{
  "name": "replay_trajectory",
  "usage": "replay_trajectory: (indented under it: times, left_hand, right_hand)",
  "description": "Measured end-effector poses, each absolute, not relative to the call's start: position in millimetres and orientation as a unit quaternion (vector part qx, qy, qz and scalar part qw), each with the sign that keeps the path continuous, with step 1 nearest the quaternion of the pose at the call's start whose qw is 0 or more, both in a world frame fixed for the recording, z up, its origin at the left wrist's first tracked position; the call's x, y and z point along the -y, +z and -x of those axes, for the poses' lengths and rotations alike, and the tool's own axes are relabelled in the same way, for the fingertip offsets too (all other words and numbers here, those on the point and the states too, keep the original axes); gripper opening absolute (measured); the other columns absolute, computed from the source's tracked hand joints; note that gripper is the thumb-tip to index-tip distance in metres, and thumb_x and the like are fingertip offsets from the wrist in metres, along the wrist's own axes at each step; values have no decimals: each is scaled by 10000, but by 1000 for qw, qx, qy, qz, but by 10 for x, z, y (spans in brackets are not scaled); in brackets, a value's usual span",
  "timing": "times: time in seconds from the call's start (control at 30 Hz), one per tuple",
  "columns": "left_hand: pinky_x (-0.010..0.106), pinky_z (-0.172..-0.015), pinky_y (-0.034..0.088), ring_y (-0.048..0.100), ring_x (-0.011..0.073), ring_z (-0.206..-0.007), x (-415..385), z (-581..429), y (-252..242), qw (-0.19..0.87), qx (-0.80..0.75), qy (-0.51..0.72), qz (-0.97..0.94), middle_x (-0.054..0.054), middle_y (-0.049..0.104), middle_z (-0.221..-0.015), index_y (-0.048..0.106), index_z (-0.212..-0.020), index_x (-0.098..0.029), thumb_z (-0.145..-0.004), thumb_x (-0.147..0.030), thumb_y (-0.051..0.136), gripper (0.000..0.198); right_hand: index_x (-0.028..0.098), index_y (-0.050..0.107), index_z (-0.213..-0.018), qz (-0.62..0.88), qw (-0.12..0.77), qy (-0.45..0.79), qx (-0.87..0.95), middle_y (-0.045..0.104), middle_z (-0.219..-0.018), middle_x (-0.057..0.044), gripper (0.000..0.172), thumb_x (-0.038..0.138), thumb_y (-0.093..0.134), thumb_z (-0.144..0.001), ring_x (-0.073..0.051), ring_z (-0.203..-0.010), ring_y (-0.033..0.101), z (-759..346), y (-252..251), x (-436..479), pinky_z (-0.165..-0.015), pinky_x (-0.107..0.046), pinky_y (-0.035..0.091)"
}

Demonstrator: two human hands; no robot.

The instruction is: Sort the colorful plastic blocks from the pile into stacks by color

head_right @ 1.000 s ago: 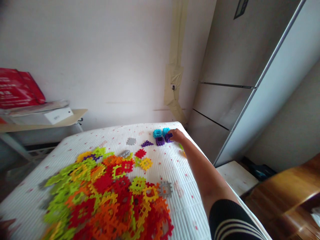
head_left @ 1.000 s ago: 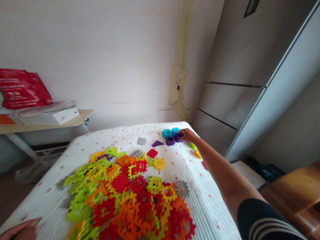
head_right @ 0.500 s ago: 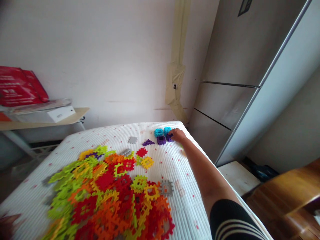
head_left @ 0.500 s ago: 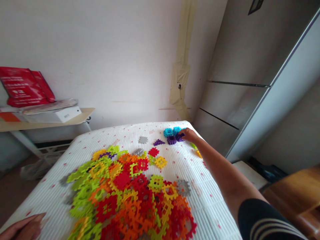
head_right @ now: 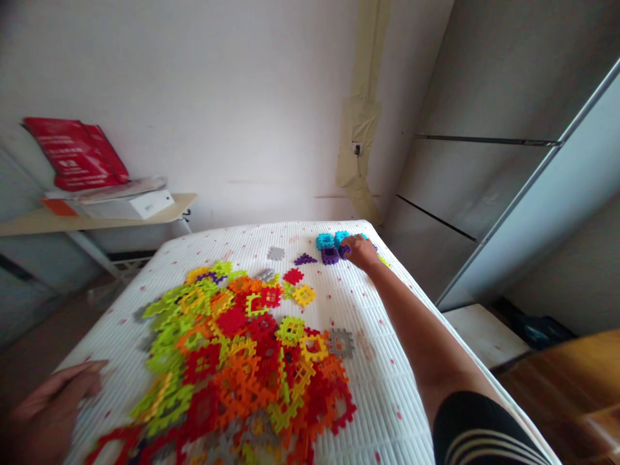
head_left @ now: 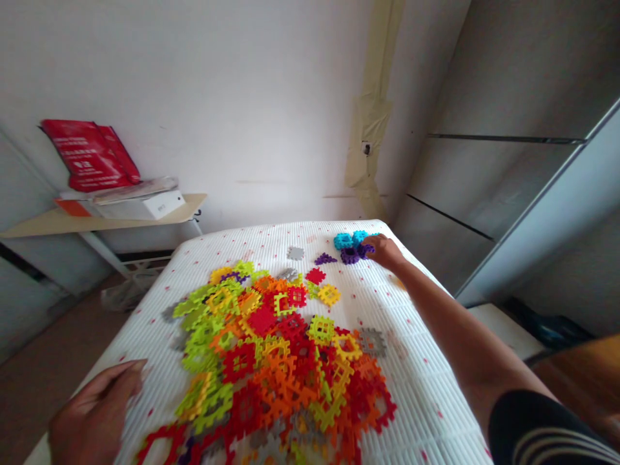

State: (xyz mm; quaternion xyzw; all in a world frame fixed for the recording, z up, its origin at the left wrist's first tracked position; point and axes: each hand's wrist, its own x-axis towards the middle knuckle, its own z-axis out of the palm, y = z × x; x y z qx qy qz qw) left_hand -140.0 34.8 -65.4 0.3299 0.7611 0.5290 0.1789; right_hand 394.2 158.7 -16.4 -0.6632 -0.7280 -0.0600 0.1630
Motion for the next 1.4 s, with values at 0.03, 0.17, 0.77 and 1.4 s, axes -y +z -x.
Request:
replay_trajectory:
  times: [0.03,0.17,0.77,1.4]
  left_hand:
    - [236,-537,390,527,163,-624,-320,1361,-593,199,-765,521,-323,-39,598,-573,666,-637,-201,-401,-423,641,325]
    - [246,-576,394,485,151,-634,-253,1197,-384,234,-760,523,-308,-35,559,-577,643,-634,-185,-371,-423,615,356]
    - [243,-527,382,452,117,-545,-289,1279,-534,246,-705,587,-313,-48,523,-512,646,-710,-137,-416,-346,660,361]
    - [233,-534,379,467,124,-583,-276,1186,-442,236,-721,570,-317,-43,537,-538,647,-669,-144,-398,-362,646,348]
  right_hand:
    - [176,670,-1040,647,188,-57,737,660,-1079,-78,328,102,596,-729,-228,-1039,559,-3854,-172,-1485,-888,-305,419]
    - [179,665,-1010,563,229,91,789,693,-939,-59,230,196,562,-805,-153,-741,630,-3362,-267,-942,-706,-266,483]
    - [210,511,-1237,517,211,225,798,570,-1151,-83,636,211,719,-636,-209,-1005,561,-2761,-518,-424,-855,-327,449]
    - [201,676,-933,369,178,100,907,677,-924,-57,306,29,487,-765,-166,-928,585,-2445,-387,-445,-866,-286,421]
